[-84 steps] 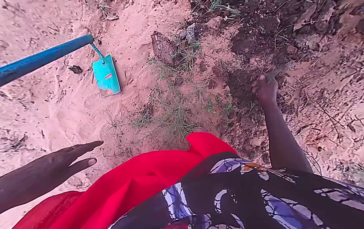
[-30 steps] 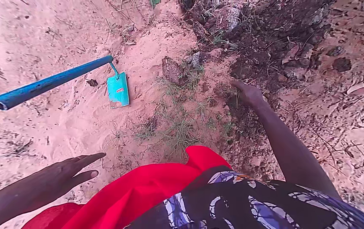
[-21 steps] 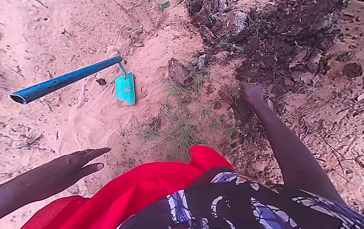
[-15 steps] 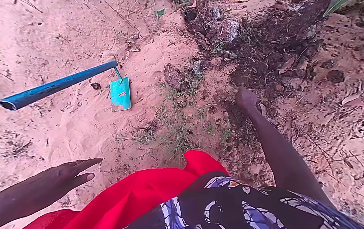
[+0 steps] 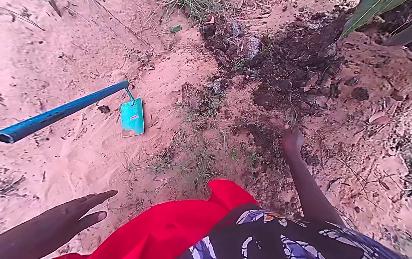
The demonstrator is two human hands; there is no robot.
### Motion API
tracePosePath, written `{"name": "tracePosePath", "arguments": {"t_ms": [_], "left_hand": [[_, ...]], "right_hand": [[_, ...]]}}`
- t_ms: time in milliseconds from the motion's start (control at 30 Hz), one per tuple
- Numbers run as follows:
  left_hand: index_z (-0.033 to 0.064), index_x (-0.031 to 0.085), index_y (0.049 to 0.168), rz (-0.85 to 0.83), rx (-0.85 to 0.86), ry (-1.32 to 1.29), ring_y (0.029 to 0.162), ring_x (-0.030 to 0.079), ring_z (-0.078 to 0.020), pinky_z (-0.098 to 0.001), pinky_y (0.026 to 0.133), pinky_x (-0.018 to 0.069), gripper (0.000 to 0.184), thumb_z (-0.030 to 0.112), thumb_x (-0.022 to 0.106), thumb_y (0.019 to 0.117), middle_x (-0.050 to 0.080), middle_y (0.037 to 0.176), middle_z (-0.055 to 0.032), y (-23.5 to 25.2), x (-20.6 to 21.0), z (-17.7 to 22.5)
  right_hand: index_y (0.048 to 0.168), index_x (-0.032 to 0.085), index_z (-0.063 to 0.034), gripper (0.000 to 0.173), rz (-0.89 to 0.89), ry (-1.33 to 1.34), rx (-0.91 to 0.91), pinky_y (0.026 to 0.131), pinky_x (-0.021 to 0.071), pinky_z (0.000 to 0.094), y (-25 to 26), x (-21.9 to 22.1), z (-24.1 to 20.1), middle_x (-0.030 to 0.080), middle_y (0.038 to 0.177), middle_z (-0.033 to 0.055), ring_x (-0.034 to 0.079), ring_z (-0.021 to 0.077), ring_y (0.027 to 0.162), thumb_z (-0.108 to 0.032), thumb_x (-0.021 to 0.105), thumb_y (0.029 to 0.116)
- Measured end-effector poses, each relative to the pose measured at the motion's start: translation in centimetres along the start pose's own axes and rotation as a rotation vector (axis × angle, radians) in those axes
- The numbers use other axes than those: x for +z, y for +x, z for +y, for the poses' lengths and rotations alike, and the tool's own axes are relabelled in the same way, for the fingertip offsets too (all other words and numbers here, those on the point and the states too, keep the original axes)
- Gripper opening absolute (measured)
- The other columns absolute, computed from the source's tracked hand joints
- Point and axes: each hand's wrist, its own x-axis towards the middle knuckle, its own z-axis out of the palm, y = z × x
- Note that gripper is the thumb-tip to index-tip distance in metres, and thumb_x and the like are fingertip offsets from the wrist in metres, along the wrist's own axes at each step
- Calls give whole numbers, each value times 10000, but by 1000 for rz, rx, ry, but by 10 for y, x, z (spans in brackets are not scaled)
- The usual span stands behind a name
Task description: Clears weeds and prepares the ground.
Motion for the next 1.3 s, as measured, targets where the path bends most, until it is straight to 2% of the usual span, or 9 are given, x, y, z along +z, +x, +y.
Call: {"name": "tracePosePath", "arguments": {"t_ms": [67, 167, 267, 433, 600, 767, 933, 1133, 1300], "left_hand": [[144, 408, 1585, -70, -56, 133, 1323, 550, -479, -661, 1081, 413, 575, 336, 566, 1066, 547, 1463, -264, 3, -8, 6], [205, 378, 1604, -178, -149, 362, 1353, 521, -446, -654, 1081, 402, 614, 433, 544, 1060, 540, 1485, -214, 30, -26, 23], [77, 391, 1574, -140, -153, 333, 1338, 532, -467, -638, 1095, 405, 620, 411, 533, 1071, 549, 1430, -292, 90, -45, 39], [75, 301, 1605, 418, -313, -318, 1488, 309, -500, -722, 1103, 331, 695, 443, 517, 1056, 273, 1646, -261, 180, -12, 85], [104, 239, 1641, 802, -456, -471, 1583, 74, -440, -764, 1169, 73, 754, 537, 424, 1053, 111, 1721, -194, 240, 80, 97], [99, 478, 1538, 1021, -356, -303, 1548, 169, -506, -790, 1155, 20, 708, 556, 396, 1004, 288, 1663, -232, 261, 115, 82], [122, 512, 1520, 1040, -380, -319, 1543, 183, -513, -804, 1145, 36, 708, 574, 379, 992, 313, 1651, -235, 264, 112, 82], [125, 524, 1512, 1004, -401, -305, 1524, 175, -563, -824, 1125, 40, 700, 562, 379, 985, 298, 1641, -277, 264, 104, 84], [125, 521, 1515, 996, -425, -299, 1537, 157, -543, -811, 1135, 25, 720, 579, 362, 980, 294, 1648, -267, 268, 105, 82]], "right_hand": [[1393, 533, 57, 434, 97, 142, -13, 925, 477, 524, -4, -12, 22, 636, 1151, 252, 619, 334, 1019, -255, 477, 1096], [1399, 539, 38, 583, 126, 131, -68, 1042, 445, 575, -9, -54, 0, 623, 1286, 293, 603, 389, 1210, -265, 757, 952], [1264, 619, 42, 493, 40, 1, -241, 987, 422, 694, 3, -82, -55, 626, 1209, 335, 591, 478, 1166, -211, 825, 894], [1190, 691, 22, 387, -222, -600, -488, 902, 418, 750, 43, -90, -165, 650, 1149, 357, 600, 552, 1133, -311, 518, 1095], [1189, 682, 59, 299, -292, -932, -687, 920, 445, 759, 106, -48, -219, 643, 1186, 370, 594, 575, 1171, -180, 549, 1068], [1098, 653, 138, 280, -322, -1015, -655, 920, 481, 723, 130, 33, -225, 614, 1216, 381, 572, 568, 1210, -110, 679, 972], [1307, 556, 144, 561, -203, -978, -495, 927, 452, 739, 146, 76, -220, 513, 1390, 395, 425, 595, 1363, -208, 742, 912], [1540, 289, 65, 796, -151, -802, -411, 922, 472, 711, 131, 73, -226, 540, 1309, 433, 533, 608, 1247, -164, 728, 916], [1229, 617, 69, 436, -238, -965, -416, 874, 455, 725, 144, 64, -220, 602, 1248, 377, 541, 563, 1249, -264, 680, 956]]}}
